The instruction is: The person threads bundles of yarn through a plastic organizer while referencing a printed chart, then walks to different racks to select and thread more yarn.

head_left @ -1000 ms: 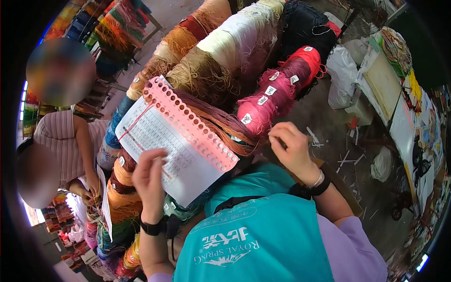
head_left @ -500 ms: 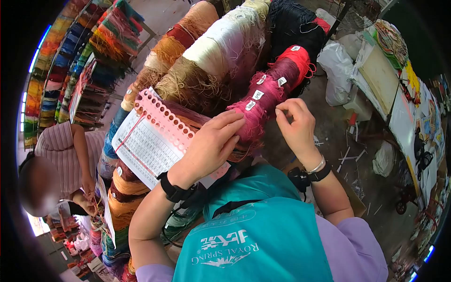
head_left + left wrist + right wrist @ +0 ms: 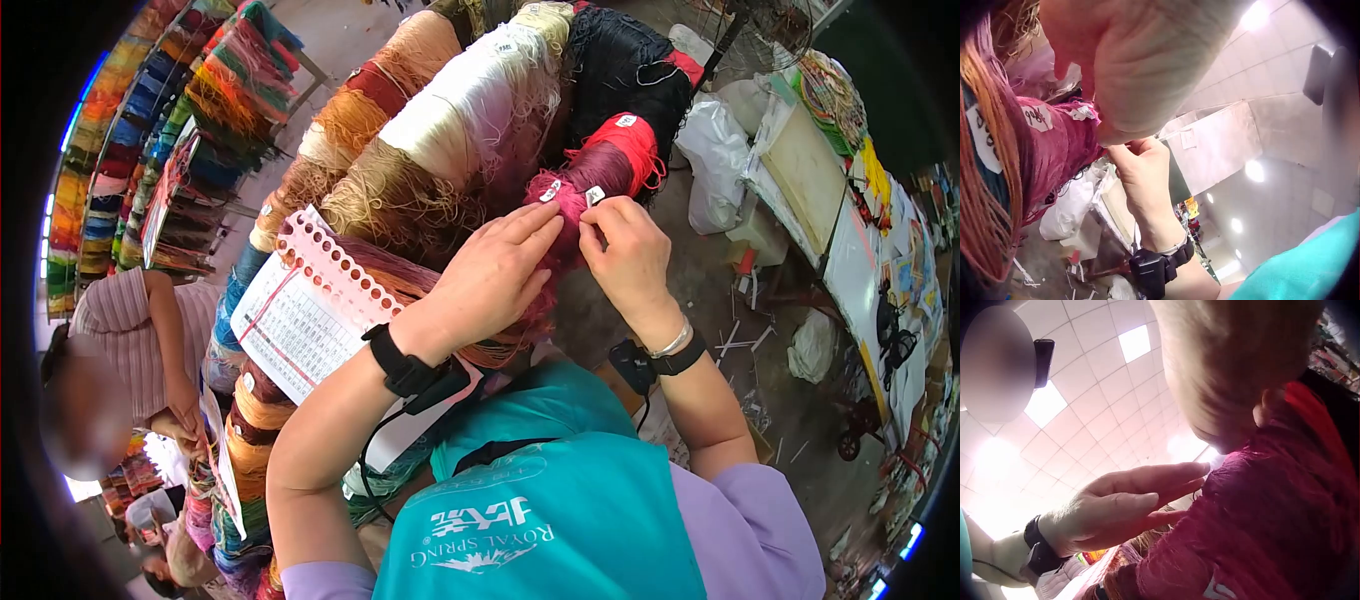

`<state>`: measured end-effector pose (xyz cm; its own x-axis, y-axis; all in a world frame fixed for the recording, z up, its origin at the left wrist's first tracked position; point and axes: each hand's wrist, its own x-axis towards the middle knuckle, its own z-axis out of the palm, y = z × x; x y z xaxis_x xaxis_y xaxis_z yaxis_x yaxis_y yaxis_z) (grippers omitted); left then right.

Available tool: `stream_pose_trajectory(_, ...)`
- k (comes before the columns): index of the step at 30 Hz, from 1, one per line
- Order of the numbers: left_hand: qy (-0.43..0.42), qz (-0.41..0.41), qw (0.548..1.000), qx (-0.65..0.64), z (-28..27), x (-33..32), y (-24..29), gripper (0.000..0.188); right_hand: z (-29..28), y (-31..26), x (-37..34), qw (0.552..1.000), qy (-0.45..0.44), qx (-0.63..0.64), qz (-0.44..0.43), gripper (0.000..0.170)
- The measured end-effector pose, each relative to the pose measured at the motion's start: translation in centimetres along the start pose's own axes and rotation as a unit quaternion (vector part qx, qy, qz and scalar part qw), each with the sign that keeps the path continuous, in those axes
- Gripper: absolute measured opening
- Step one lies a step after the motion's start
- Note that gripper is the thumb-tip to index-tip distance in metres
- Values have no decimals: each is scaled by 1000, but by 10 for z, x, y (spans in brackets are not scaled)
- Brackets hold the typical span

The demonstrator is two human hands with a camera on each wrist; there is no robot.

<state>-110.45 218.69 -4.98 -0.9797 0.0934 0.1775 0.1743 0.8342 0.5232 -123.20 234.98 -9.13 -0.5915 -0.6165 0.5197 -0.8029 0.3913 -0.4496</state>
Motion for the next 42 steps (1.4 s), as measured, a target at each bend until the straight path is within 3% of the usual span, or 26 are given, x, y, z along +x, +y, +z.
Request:
stream_pose_trajectory(5,5,-14,1000,-11,11,9,-6,61,7,4,-2,992,10,104,64,10)
stream_pose_trajectory(8,0,-24,1000,-12,11,10,-6,63,4,6,-3,960,0,235,154,10)
stream_pose_trajectory(11,-3,-31,999,-21,7,13,-4,65,13,21,-12,927,-1,330,180,7)
stream_pose_trajectory(17,-11,-36,999,16,12,20,-6,67,3,22,-14,785,-34,515,343,3)
stream_pose_trajectory(20,-23,-54,998,17,13,22,-5,68,-9,27,-15,631,-29,659,408,4)
stream_pose_trajectory(21,-28,-60,998,15,13,22,-4,69,-12,41,-23,611,-86,679,397,6)
stream_pose_trajectory(24,-9,-46,999,26,15,20,-3,70,-39,43,-22,747,-205,478,413,6)
stream_pose_trajectory(25,-12,-48,998,27,16,20,-2,71,-45,48,-26,817,-220,391,361,9)
stream_pose_trajectory(26,-14,-50,998,28,16,20,-2,72,-62,53,-25,814,-243,377,369,9)
stream_pose_trajectory(28,-19,-49,998,27,17,19,-4,73,-101,81,-30,746,-241,466,410,9)
stream_pose_trajectory(30,-21,-45,998,24,18,19,-6,74,-148,120,-39,720,-107,532,433,9)
stream_pose_trajectory(32,-25,-47,998,16,17,19,-6,75,-202,185,-56,631,164,559,512,10)
stream_pose_trajectory(33,-27,-48,998,11,17,19,-6,76,-246,252,-85,632,149,629,428,13)
stream_pose_trajectory(35,-26,-45,999,12,18,18,-6,76,-354,353,-134,625,242,657,345,17)
stream_pose_trajectory(36,-25,-43,999,13,18,19,-7,77,-410,401,-174,759,247,515,313,30)
stream_pose_trajectory(37,-24,-42,999,13,18,19,-6,77,-457,426,-213,881,246,273,299,41)
stream_pose_trajectory(38,-24,-42,999,13,18,19,-6,77,-483,436,-235,938,227,10,264,54)
stream_pose_trajectory(42,-29,-41,999,16,17,19,-7,77,-514,380,-175,848,266,-243,389,44)
